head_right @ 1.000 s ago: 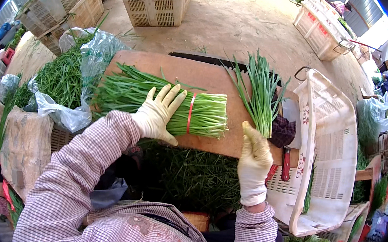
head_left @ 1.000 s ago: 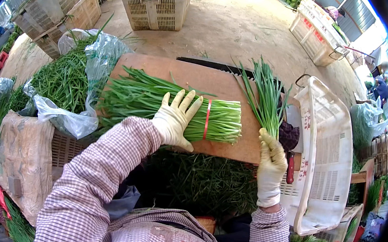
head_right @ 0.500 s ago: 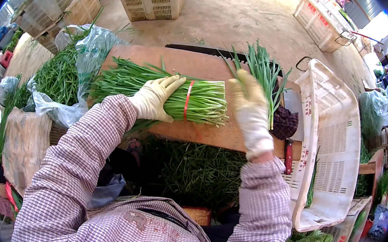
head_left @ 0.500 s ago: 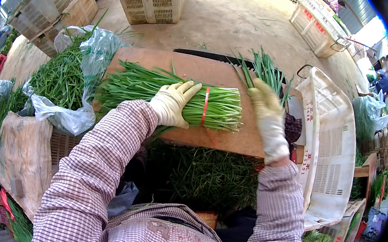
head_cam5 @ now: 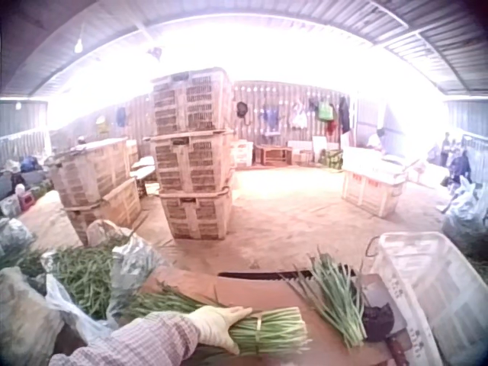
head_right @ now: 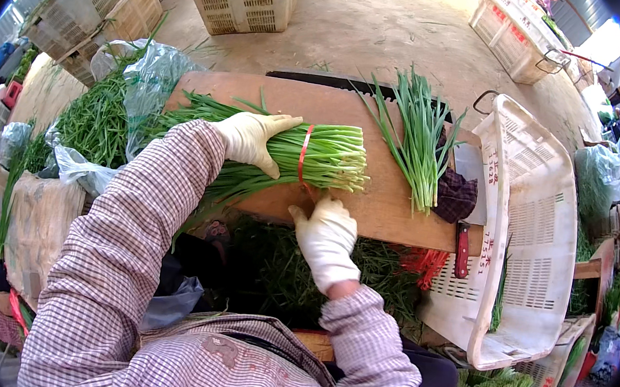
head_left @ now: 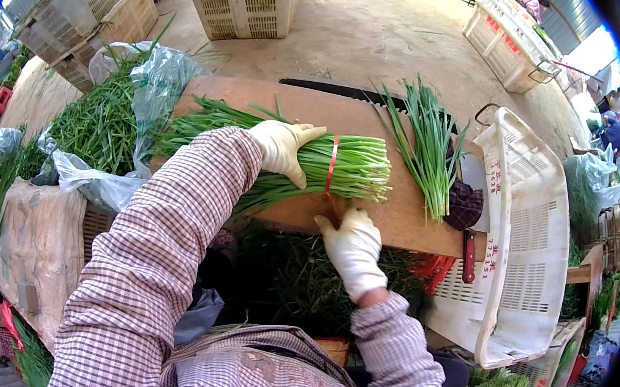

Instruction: The person gathers green onions, aligns them, and ties them into bundles using a red rubber band. The person then trims the root ends with a knife and wipes the bundle with a cloth. The person repeats this process for multiple bundles.

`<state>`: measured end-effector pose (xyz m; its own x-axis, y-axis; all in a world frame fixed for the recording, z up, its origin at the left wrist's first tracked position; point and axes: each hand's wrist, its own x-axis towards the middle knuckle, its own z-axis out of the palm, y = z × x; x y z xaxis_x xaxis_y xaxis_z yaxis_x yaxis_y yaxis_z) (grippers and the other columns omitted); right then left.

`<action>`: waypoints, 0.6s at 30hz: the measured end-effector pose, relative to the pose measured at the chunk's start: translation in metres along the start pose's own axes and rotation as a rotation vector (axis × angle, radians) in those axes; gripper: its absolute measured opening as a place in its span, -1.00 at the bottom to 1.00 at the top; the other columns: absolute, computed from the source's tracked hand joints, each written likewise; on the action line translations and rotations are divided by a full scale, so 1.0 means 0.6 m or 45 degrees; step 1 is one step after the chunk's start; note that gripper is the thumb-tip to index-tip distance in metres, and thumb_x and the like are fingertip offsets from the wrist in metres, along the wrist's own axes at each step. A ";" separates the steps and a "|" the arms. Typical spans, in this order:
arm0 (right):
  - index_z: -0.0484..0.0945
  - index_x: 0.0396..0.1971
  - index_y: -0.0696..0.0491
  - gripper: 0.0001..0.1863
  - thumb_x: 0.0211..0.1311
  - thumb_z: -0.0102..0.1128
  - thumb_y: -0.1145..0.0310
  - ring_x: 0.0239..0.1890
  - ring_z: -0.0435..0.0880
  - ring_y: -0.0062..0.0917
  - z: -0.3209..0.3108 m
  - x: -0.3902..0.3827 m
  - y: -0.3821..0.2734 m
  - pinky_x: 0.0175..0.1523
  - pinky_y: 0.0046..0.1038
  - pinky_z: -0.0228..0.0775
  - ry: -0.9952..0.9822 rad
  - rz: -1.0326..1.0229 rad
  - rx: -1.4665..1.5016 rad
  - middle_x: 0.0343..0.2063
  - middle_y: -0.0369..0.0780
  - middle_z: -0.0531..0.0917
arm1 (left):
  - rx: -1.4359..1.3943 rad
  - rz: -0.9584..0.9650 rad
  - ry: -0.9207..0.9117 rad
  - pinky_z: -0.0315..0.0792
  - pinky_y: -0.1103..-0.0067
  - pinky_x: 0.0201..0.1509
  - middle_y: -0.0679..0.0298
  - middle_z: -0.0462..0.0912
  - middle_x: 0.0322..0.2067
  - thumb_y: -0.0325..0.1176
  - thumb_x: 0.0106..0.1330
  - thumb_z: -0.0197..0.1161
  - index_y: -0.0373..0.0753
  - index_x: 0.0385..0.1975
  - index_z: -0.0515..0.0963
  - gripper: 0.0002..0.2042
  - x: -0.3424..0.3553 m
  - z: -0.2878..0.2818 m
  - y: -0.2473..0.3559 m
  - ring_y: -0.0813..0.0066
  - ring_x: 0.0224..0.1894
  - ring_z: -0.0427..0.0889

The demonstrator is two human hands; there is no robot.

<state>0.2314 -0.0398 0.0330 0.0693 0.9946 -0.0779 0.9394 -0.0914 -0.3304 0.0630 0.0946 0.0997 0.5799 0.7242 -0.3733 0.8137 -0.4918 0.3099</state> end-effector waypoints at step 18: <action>0.58 -0.26 0.17 -0.66 0.25 0.10 0.17 -0.55 0.56 -0.65 -0.061 0.044 0.099 -0.41 -0.62 0.42 -0.037 -0.202 1.369 -0.54 -0.29 0.63 | 0.363 -0.081 0.353 -0.03 0.21 0.34 0.06 0.10 0.28 -0.04 -0.27 0.47 0.00 0.33 -0.09 0.09 0.031 0.043 0.049 0.08 0.31 0.09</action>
<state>0.3013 -0.0172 0.0458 -0.0483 0.9986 0.0205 0.1508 0.0276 -0.9882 0.0992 0.0813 0.0795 0.5265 0.8414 -0.1221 0.8490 -0.5278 0.0242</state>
